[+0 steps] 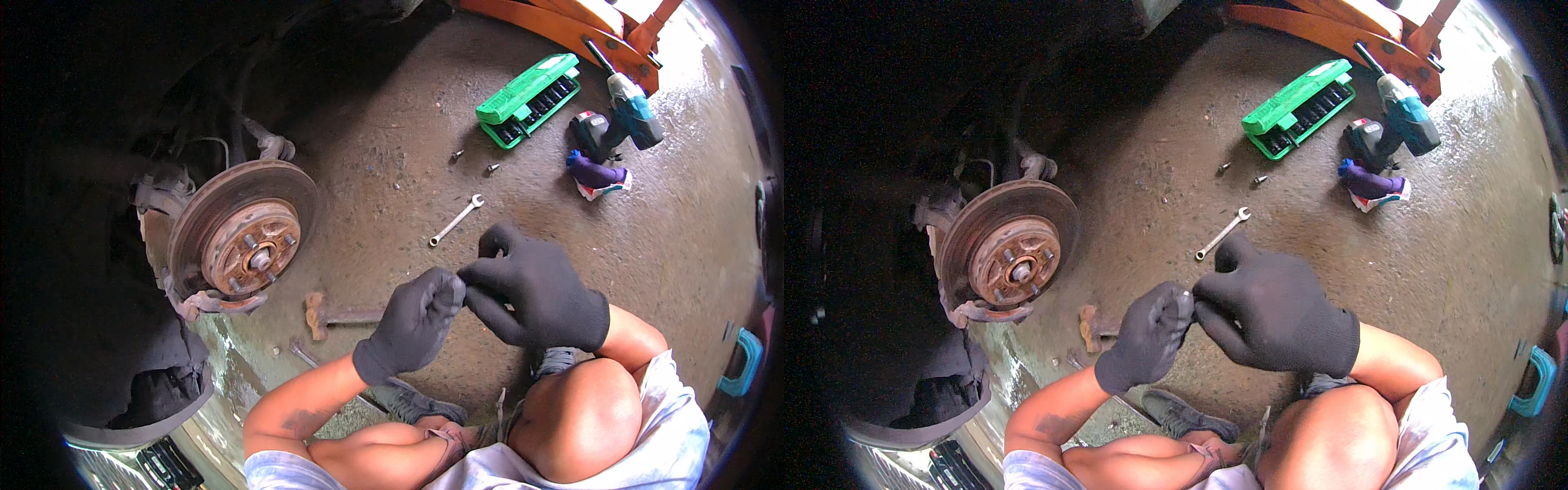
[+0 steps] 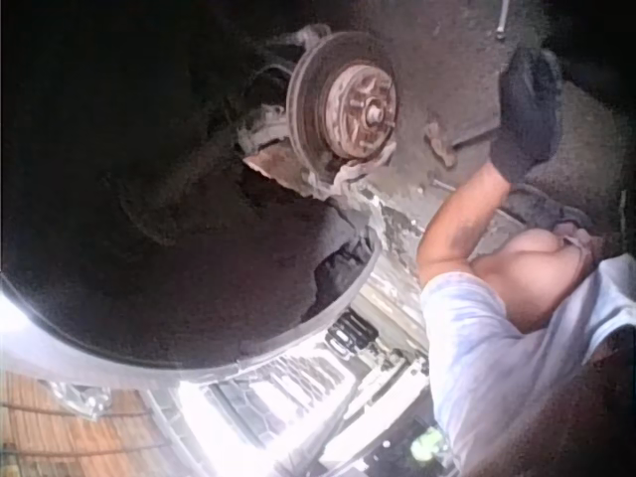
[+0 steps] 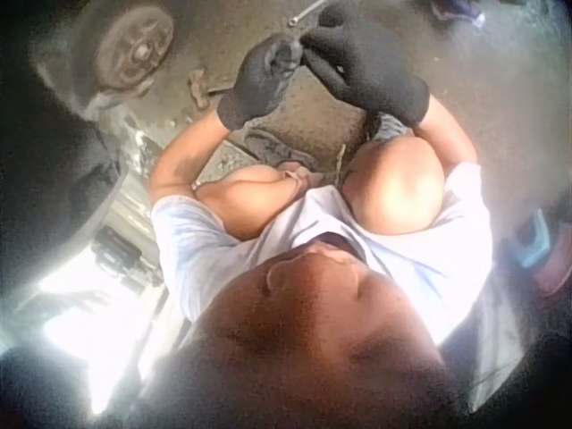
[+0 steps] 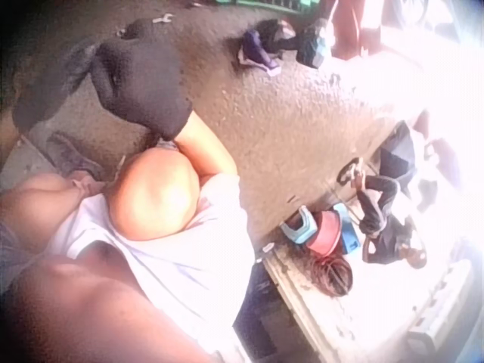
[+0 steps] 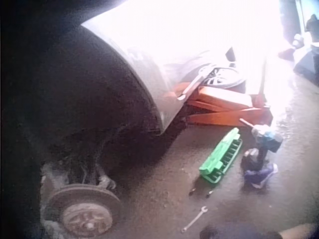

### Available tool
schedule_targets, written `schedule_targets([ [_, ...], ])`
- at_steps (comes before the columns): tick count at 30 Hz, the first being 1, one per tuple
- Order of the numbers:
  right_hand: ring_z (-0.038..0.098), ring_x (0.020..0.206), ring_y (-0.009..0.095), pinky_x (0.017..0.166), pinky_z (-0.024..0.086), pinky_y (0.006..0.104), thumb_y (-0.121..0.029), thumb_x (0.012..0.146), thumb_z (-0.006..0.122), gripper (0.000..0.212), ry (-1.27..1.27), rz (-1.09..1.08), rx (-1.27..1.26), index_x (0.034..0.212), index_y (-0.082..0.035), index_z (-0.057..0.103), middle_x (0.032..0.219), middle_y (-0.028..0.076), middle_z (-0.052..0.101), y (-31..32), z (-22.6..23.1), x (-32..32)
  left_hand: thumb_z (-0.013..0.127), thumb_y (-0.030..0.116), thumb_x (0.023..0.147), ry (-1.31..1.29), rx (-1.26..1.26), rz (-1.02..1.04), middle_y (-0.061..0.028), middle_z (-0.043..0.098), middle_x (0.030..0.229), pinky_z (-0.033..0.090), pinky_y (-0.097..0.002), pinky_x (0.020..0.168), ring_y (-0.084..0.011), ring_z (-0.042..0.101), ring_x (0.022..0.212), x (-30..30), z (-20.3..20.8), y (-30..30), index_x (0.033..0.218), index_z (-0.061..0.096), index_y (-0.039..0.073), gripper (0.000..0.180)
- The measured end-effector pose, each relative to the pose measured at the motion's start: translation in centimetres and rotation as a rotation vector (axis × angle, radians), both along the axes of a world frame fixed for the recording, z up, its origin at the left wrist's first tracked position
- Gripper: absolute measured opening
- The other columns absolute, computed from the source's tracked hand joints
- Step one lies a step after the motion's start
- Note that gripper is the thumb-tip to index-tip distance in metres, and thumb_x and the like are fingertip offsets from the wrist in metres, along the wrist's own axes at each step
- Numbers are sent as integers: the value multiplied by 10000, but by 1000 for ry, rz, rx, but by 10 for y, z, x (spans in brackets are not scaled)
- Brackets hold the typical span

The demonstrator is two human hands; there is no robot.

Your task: The person sits on the floor and cleans a metal bolt with a cloth. They then apply thread seal tape to the bolt's threads and insert it into the car's brake assembly. The person repeats this process with a second bolt, cleaning it and wrapping it with tape before installation.

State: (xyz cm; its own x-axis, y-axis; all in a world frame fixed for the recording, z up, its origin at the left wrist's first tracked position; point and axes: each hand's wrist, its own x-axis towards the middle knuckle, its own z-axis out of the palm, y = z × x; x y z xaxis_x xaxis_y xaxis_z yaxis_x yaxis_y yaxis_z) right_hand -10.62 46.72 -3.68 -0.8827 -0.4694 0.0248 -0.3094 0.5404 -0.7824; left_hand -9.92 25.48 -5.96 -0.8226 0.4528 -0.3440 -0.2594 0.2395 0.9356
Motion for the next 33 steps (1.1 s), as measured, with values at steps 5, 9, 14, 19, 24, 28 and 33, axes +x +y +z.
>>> schedule_targets([
  [5, 615, 924, 401, 754, 499, 454, -144, 803, 683, 110, 209, 90, -271, 863, -60, 644, 1049, 213, 590, 0, 7, -2, 561, 181, 972, 426, -163, -182, -150, 523, 643, 430, -408, 533, -329, 563, 565, 4, 36, -1, 834, 527, 47, 195],
  [9, 638, 886, 355, 716, 520, 436, -135, 820, 671, 124, -62, 224, -363, 889, -52, 609, 991, 155, 617, 4, 9, 6, 636, 185, 913, 459, -200, -287, -145, 546, 638, 421, -424, 508, -377, 562, 565, 5, 52, -4, 819, 545, 49, 188],
  [14, 642, 816, 309, 650, 520, 400, -194, 840, 658, 142, 57, 364, -392, 888, -70, 607, 934, 107, 628, 6, 12, 3, 690, 261, 878, 342, -182, -396, -148, 551, 625, 427, -440, 503, -368, 561, 546, 12, 55, -10, 738, 556, 69, 273],
  [19, 624, 778, 295, 612, 491, 396, -239, 854, 623, 179, 229, 501, -547, 854, -65, 583, 881, 101, 596, 12, -2, 11, 689, 362, 880, 308, -245, -582, -137, 601, 672, 453, -417, 524, -313, 581, 564, 18, 75, 3, 787, 597, 84, 307],
  [24, 567, 676, 312, 558, 433, 434, -241, 839, 632, 211, 299, 473, -726, 792, -55, 544, 755, 106, 514, 6, -4, 11, 639, 412, 902, 269, -296, -587, -109, 556, 644, 426, -392, 498, -277, 535, 533, 23, 96, -10, 792, 594, 96, 338],
  [28, 591, 691, 371, 576, 445, 475, -194, 820, 647, 169, 199, 435, -654, 766, -56, 564, 740, 146, 552, 22, -4, 14, 600, 453, 920, 124, -253, -558, -86, 520, 621, 404, -372, 477, -248, 497, 509, 32, 91, -23, 795, 591, 105, 369],
  [33, 625, 727, 310, 604, 479, 407, -149, 839, 643, 120, 326, 262, -416, 788, -50, 598, 808, 127, 614, 64, -53, 6, 550, 503, 941, -194, -96, -333, -58, 475, 593, 377, -347, 452, -212, 451, 478, 39, 89, -54, 800, 587, 116, 413],
])
